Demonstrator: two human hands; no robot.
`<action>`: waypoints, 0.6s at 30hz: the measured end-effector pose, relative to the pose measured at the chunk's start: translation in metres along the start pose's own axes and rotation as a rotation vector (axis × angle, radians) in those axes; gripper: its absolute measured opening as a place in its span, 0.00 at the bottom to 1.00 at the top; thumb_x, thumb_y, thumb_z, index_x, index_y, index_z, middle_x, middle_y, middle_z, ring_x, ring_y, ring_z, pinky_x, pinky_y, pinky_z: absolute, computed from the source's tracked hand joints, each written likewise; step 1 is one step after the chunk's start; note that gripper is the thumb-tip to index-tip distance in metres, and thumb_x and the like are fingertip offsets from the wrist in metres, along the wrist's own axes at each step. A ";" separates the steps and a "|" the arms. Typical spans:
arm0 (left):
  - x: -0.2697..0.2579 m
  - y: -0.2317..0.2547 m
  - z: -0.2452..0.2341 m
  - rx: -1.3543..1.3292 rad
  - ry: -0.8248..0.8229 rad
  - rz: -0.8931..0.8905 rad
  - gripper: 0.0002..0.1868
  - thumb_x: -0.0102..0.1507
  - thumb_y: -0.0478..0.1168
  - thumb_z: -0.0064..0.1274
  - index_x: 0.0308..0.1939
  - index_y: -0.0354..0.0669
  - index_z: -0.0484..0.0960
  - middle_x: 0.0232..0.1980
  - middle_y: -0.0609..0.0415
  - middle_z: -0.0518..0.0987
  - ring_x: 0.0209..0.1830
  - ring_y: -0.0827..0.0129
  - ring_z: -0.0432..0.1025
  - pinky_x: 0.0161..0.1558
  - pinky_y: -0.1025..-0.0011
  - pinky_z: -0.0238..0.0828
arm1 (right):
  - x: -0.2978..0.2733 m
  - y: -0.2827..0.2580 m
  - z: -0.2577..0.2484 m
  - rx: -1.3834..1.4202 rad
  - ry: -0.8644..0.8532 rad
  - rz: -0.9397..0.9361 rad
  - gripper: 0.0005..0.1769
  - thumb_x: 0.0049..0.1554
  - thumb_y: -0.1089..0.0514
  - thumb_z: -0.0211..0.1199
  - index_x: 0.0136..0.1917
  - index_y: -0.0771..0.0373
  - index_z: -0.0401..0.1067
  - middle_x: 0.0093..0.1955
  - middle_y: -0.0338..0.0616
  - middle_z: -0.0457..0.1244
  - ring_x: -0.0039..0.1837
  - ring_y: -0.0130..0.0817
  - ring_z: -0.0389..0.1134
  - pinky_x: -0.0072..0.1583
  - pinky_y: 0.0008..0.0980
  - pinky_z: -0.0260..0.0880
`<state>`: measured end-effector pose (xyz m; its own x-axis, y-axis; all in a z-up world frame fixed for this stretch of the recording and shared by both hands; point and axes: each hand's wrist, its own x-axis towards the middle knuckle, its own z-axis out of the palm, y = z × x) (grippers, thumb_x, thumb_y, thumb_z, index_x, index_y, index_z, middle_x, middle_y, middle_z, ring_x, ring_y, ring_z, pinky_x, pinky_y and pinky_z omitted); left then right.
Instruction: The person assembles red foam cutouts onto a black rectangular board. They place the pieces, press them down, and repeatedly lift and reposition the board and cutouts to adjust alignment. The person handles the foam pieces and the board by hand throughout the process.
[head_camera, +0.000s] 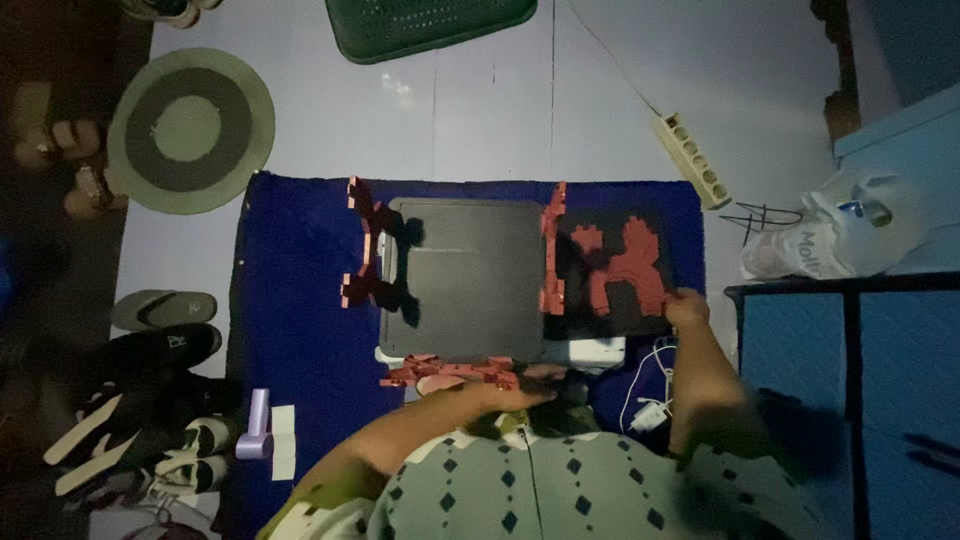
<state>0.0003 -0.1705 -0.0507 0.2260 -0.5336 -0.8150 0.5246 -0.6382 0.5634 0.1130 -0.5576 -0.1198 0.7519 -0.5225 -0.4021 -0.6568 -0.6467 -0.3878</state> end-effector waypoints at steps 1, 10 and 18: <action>-0.005 0.003 0.000 0.005 -0.004 -0.028 0.35 0.66 0.62 0.48 0.67 0.40 0.73 0.67 0.42 0.74 0.63 0.57 0.69 0.64 0.59 0.65 | 0.003 0.006 0.003 0.020 -0.019 0.012 0.29 0.59 0.43 0.65 0.63 0.69 0.73 0.59 0.61 0.65 0.59 0.52 0.65 0.60 0.48 0.65; -0.020 0.004 -0.008 0.045 -0.043 -0.138 0.40 0.66 0.67 0.43 0.71 0.44 0.67 0.72 0.43 0.68 0.69 0.57 0.64 0.68 0.58 0.61 | 0.009 0.035 -0.005 0.535 0.011 -0.108 0.23 0.60 0.43 0.68 0.55 0.65 0.73 0.43 0.40 0.64 0.46 0.32 0.62 0.49 0.35 0.64; -0.019 0.006 -0.008 0.032 -0.078 -0.199 0.44 0.65 0.72 0.40 0.75 0.47 0.62 0.77 0.45 0.63 0.73 0.57 0.60 0.71 0.57 0.57 | 0.003 0.042 -0.012 0.649 0.093 -0.127 0.17 0.61 0.51 0.71 0.52 0.66 0.72 0.42 0.38 0.63 0.43 0.27 0.61 0.46 0.30 0.63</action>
<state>0.0059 -0.1594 -0.0333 0.0560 -0.4359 -0.8983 0.5264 -0.7516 0.3975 0.0882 -0.5926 -0.1273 0.8084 -0.5288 -0.2587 -0.4424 -0.2559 -0.8596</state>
